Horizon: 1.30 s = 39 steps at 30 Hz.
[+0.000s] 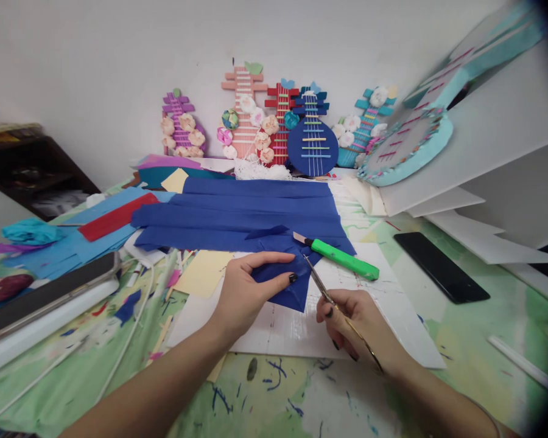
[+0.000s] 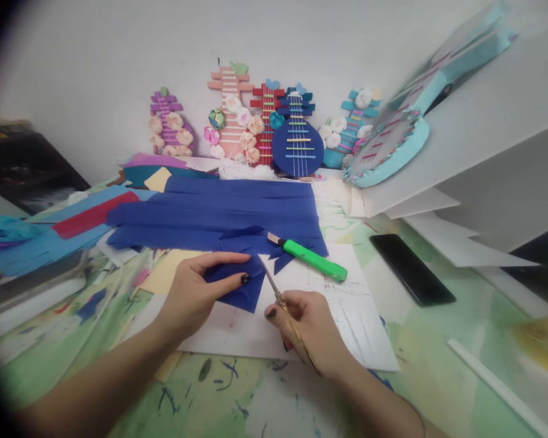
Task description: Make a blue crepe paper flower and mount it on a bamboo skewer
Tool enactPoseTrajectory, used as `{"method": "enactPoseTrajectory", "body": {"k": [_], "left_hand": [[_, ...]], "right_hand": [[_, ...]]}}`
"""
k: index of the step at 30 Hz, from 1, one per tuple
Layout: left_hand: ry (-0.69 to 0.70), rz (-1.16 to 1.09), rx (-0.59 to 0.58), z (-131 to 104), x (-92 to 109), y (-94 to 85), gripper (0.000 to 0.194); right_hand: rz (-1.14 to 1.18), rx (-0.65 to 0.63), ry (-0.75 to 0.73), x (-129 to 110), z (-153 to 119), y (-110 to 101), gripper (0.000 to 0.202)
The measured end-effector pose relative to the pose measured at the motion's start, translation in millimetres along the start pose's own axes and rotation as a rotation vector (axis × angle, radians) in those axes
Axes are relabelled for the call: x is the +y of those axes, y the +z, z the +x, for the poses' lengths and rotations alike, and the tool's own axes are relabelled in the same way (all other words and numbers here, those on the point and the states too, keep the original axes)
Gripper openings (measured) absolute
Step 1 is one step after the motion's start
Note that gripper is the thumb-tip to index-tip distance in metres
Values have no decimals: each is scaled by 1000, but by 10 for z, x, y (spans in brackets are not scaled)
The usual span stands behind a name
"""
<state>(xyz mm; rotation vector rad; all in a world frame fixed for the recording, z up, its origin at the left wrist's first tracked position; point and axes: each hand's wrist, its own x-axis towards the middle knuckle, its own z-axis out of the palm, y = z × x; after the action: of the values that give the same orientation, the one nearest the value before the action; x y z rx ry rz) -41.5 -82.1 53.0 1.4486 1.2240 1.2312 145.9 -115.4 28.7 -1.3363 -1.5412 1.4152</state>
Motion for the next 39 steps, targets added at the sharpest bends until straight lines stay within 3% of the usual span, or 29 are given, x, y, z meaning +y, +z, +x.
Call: {"method": "enactPoseTrajectory", "body": {"k": [39], "left_hand": [[17, 8, 10, 11, 3, 7, 20]], "right_hand": [[-18, 35, 111, -20, 5, 23, 36]]}}
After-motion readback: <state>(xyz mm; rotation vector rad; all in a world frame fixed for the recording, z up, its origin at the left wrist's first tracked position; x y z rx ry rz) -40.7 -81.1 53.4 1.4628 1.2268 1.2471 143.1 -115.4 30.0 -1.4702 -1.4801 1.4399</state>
